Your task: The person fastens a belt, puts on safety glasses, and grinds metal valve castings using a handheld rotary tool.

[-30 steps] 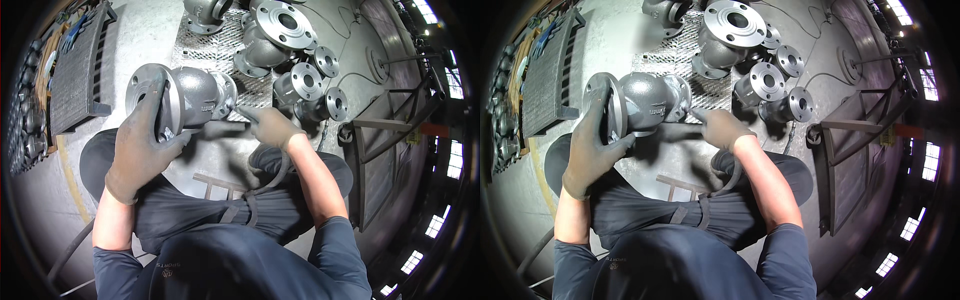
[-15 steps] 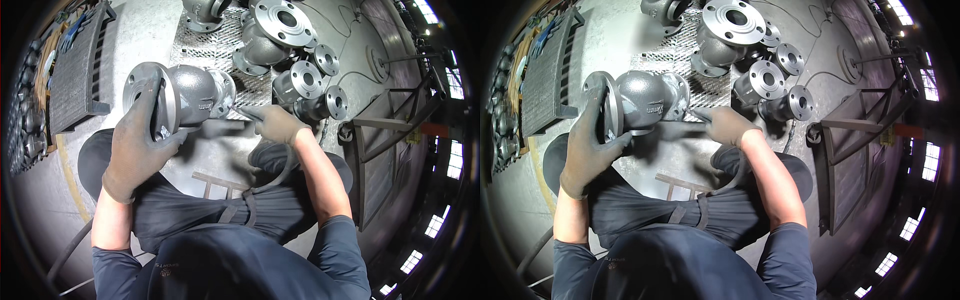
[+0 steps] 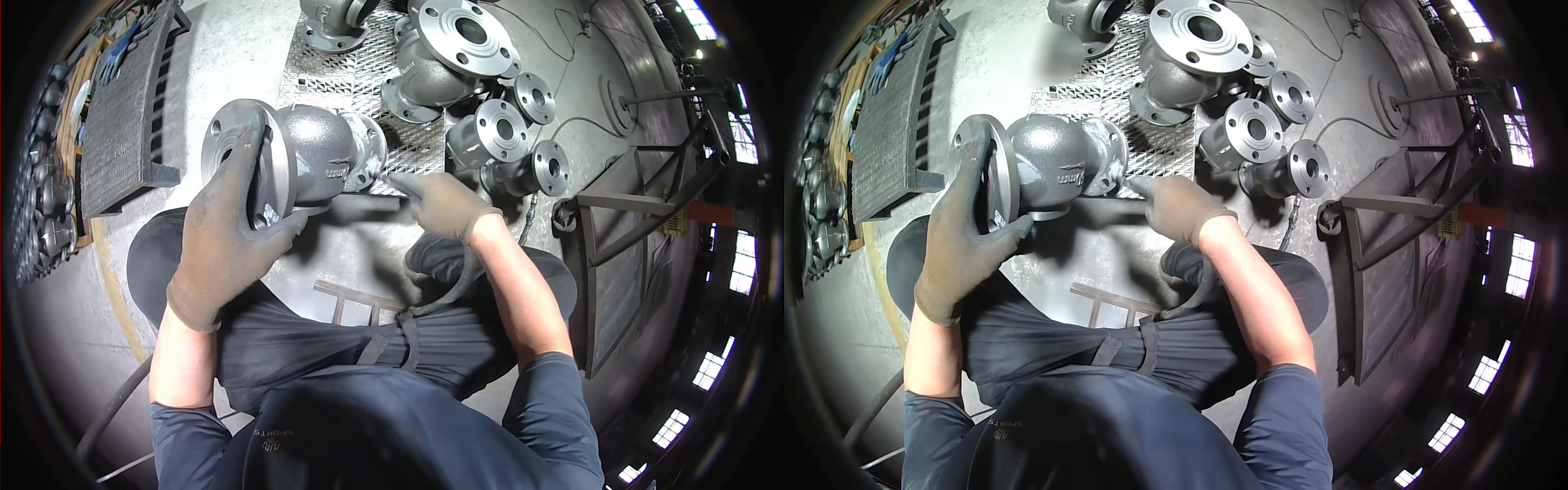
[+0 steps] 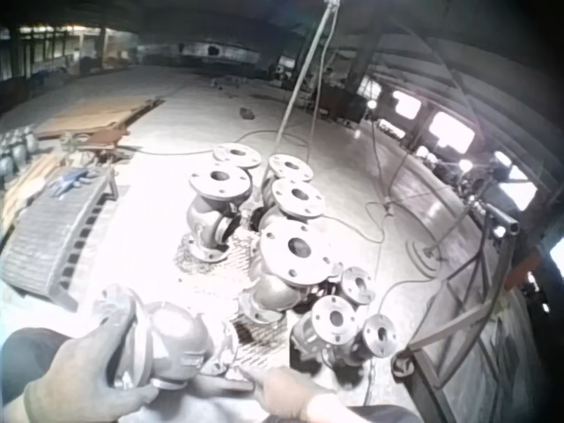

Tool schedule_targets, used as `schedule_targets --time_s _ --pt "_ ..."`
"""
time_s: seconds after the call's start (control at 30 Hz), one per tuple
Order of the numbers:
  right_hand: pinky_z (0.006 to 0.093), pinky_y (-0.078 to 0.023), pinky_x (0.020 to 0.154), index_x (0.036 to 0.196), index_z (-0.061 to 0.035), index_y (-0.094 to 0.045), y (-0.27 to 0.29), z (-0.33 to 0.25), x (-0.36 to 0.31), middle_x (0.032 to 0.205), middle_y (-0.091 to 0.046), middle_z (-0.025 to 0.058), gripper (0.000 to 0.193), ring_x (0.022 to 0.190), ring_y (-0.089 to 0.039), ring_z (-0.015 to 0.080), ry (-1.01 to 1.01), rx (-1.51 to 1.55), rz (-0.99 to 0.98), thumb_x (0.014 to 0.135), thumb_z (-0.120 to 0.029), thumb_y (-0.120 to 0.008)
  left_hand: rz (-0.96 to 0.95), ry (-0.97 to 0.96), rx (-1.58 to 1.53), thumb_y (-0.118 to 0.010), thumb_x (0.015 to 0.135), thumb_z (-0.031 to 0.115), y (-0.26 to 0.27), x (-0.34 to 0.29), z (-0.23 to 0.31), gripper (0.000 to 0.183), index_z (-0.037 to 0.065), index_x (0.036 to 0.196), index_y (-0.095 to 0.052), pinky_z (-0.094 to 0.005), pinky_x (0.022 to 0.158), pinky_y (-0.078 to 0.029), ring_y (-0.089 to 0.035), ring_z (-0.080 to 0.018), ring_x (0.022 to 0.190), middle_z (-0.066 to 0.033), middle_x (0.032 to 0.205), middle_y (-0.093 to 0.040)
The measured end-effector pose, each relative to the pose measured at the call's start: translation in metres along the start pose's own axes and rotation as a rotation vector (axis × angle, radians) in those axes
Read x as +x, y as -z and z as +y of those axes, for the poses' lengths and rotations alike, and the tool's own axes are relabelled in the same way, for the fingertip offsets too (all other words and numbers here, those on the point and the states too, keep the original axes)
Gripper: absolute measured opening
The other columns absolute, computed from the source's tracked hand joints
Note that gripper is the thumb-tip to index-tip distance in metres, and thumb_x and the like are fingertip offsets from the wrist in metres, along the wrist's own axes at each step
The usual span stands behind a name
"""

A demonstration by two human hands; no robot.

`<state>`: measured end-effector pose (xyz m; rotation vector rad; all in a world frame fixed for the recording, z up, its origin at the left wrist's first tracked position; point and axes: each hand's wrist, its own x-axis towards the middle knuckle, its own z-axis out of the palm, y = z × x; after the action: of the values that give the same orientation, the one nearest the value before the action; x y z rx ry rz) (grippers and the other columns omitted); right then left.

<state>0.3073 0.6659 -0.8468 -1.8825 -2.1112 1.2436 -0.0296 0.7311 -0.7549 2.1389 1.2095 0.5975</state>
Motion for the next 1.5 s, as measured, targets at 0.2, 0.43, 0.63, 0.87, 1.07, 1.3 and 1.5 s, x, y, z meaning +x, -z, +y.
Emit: schedule_targets --time_s 0.2,0.43,0.63,0.87,1.07,1.3,1.5 --pt "0.0520 -0.059 0.098 0.156 -0.0131 -0.067 -0.004 -0.004 0.005 0.117 -0.076 0.0302 0.062 0.107 -0.076 0.0477 -0.001 -0.061 0.010 0.095 -0.004 -0.058 0.011 -0.012 0.015 -0.090 0.077 0.011 0.000 -0.001 0.000 0.109 0.000 0.173 -0.040 -0.0446 0.125 -0.047 -0.058 -0.0405 0.155 -0.0302 0.164 -0.059" --pt "0.0485 -0.058 0.104 0.154 -0.0088 -0.067 -0.006 -0.006 0.007 0.128 -0.076 0.0288 0.061 0.118 -0.075 0.0466 -0.020 -0.013 0.052 0.094 -0.003 -0.060 -0.008 -0.004 0.012 -0.090 0.077 0.010 0.001 -0.001 -0.001 0.110 0.000 0.174 -0.039 -0.0444 0.125 -0.047 -0.057 -0.0400 0.155 -0.0296 0.166 -0.057" --pt "0.0487 -0.058 0.105 0.154 -0.0080 -0.066 -0.014 0.001 0.008 0.132 -0.075 0.0283 0.059 0.120 -0.074 0.0462 0.009 0.026 0.101 0.096 -0.002 -0.059 -0.006 -0.028 0.037 -0.091 0.077 0.012 0.001 -0.001 0.000 0.111 0.001 0.175 -0.038 -0.0441 0.125 -0.047 -0.056 -0.0397 0.156 -0.0294 0.166 -0.057" --pt "0.0543 -0.059 0.096 0.155 -0.0103 -0.066 -0.017 -0.012 0.004 0.117 -0.077 0.0308 0.057 0.107 -0.075 0.0498 -0.027 -0.003 0.121 0.099 -0.006 -0.055 -0.008 0.021 0.007 -0.091 0.077 0.012 -0.002 -0.001 0.002 0.112 0.004 0.176 -0.037 -0.0440 0.119 -0.052 -0.066 -0.0383 0.147 -0.0284 0.158 -0.065" --pt "0.0572 -0.058 0.098 0.157 -0.0104 -0.063 -0.019 -0.009 0.003 0.112 -0.078 0.0328 0.055 0.108 -0.075 0.0495 -0.064 0.080 0.178 0.103 -0.011 -0.061 -0.143 -0.071 0.144 -0.099 0.072 0.015 0.005 -0.012 -0.006 0.131 0.005 0.180 -0.026 -0.0495 0.098 -0.060 -0.075 -0.0483 0.117 -0.0292 0.131 -0.074" --pt "0.0568 -0.058 0.100 0.157 -0.0089 -0.064 -0.025 -0.015 0.000 0.116 -0.078 0.0317 0.061 0.112 -0.076 0.0479 -0.128 0.056 0.176 0.096 -0.007 -0.058 -0.145 -0.152 0.248 -0.097 0.070 0.010 -0.004 -0.020 -0.020 0.130 0.002 0.179 -0.026 -0.0488 0.085 -0.061 -0.077 -0.0460 0.100 -0.0254 0.114 -0.075" --pt "0.0559 -0.058 0.100 0.159 -0.0078 -0.062 -0.045 -0.019 -0.001 0.116 -0.077 0.0321 0.064 0.109 -0.075 0.0484 -0.135 0.140 0.210 0.095 -0.007 -0.059 -0.089 0.043 0.132 -0.087 0.076 0.005 0.000 -0.015 -0.014 0.118 0.004 0.179 -0.030 -0.0437 0.095 -0.063 -0.081 -0.0360 0.112 -0.0228 0.127 -0.079"
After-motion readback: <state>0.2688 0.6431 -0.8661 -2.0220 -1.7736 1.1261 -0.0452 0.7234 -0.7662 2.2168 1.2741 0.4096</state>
